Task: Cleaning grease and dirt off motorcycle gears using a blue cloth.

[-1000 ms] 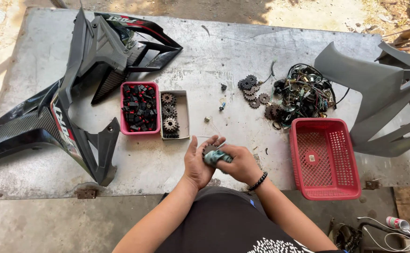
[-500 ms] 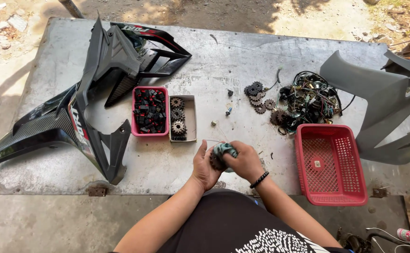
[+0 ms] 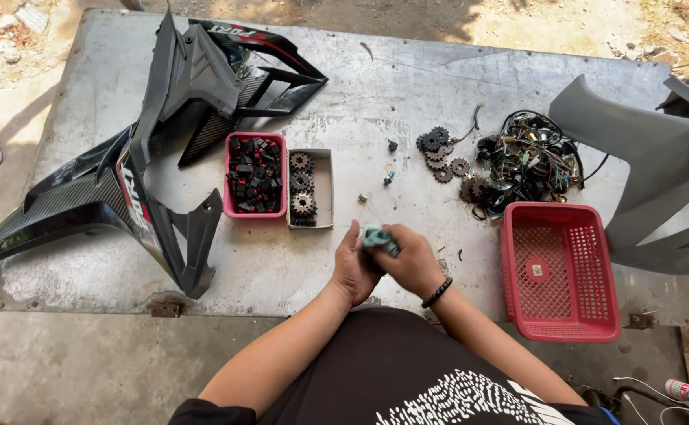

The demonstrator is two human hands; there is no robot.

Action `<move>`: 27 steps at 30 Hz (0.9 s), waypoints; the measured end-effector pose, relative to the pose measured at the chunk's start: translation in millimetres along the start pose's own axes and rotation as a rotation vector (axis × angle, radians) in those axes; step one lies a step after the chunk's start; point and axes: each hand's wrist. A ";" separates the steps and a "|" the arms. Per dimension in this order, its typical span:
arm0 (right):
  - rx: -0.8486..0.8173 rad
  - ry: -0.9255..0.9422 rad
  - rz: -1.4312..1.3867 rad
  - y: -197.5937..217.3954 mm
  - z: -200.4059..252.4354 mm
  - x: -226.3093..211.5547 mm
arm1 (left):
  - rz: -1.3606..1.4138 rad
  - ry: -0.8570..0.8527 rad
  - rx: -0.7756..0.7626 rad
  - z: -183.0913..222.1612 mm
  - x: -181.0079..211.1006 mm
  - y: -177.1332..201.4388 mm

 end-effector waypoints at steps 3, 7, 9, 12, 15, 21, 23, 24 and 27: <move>-0.191 0.000 -0.067 -4.1 10.8 20.0 | -0.065 -0.047 0.026 23.7 16.8 -27.2; -0.125 -0.176 0.002 10.5 -1.4 32.4 | -0.035 -0.011 0.043 19.4 13.0 -25.0; -0.023 -0.159 0.038 14.3 -6.3 22.9 | -0.013 0.004 0.013 12.2 7.7 -27.1; -0.074 0.056 -0.115 4.6 8.8 3.3 | -0.045 0.011 0.025 17.7 11.6 -37.2; -0.195 0.229 -0.217 2.6 7.1 24.1 | -0.089 -0.011 0.036 19.9 21.3 -30.9; -0.050 0.095 0.028 -1.1 -10.3 10.9 | -0.012 0.042 0.049 4.2 14.7 -3.5; -0.078 0.142 -0.041 -9.7 -2.0 8.1 | -0.023 0.018 0.043 18.0 21.7 -25.6; -0.104 0.189 -0.117 -14.8 2.4 6.3 | -0.039 -0.009 0.041 25.7 26.1 -35.8; -0.297 0.028 -0.252 -1.9 -6.5 34.8 | -0.024 0.037 0.047 33.4 21.9 -29.6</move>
Point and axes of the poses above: each hand's wrist, its own z-axis away from the middle knuckle, its own y-axis out of the back of the hand, x = y × z, and after that the axes turned 3 degrees about z, right-handed
